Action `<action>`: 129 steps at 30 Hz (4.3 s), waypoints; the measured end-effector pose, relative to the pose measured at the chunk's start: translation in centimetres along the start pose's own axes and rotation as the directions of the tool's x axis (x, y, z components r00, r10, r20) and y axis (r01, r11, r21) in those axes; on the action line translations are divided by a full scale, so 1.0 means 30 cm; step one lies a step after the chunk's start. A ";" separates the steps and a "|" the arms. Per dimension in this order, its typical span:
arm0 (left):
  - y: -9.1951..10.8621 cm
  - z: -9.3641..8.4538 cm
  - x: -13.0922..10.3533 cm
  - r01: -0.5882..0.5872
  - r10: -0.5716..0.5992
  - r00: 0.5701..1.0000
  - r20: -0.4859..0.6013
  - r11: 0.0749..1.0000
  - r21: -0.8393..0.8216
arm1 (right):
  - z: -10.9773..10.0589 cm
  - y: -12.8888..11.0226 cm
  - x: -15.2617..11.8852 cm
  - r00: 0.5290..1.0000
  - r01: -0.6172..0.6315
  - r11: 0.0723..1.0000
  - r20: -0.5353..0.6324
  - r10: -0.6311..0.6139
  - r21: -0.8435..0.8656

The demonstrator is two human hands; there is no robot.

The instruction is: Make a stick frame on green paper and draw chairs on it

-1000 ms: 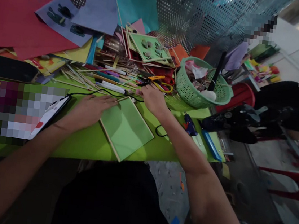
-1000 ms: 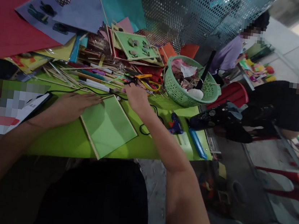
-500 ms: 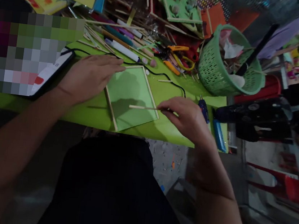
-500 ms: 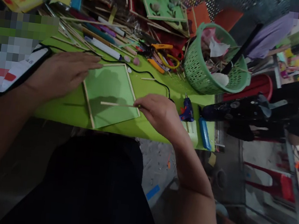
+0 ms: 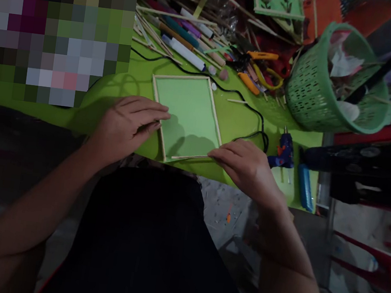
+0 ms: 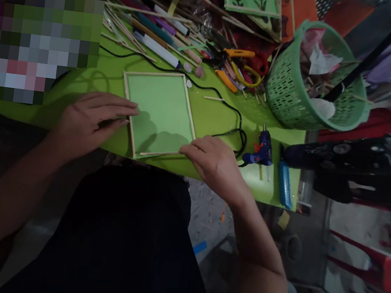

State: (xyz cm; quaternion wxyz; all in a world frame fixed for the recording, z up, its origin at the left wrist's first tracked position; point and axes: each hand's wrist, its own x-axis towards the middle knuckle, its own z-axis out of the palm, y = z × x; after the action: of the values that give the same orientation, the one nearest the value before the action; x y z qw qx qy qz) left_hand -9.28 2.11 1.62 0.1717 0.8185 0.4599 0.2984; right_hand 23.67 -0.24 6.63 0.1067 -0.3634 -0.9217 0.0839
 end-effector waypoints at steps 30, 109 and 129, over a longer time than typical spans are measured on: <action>0.096 0.058 -0.069 -0.019 0.018 0.998 0.066 1.000 0.007 | 0.041 -0.029 0.019 0.996 -0.051 0.997 0.067 0.055 -0.066; 0.126 0.055 -0.076 0.075 -0.067 0.994 0.082 0.992 -0.101 | 0.164 -0.005 -0.109 0.932 -0.195 0.981 -0.314 0.181 -0.012; 0.066 0.037 -0.073 0.107 -0.106 0.994 -0.021 0.993 0.059 | 0.265 -0.168 -0.031 0.954 -0.033 0.999 -0.300 0.024 -0.025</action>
State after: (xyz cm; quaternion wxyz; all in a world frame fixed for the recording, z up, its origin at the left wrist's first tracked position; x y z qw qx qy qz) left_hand -8.15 -0.80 1.13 0.1586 0.7949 0.5132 0.2822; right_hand 19.01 -5.14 0.03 0.2385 -0.3868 -0.8907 0.0154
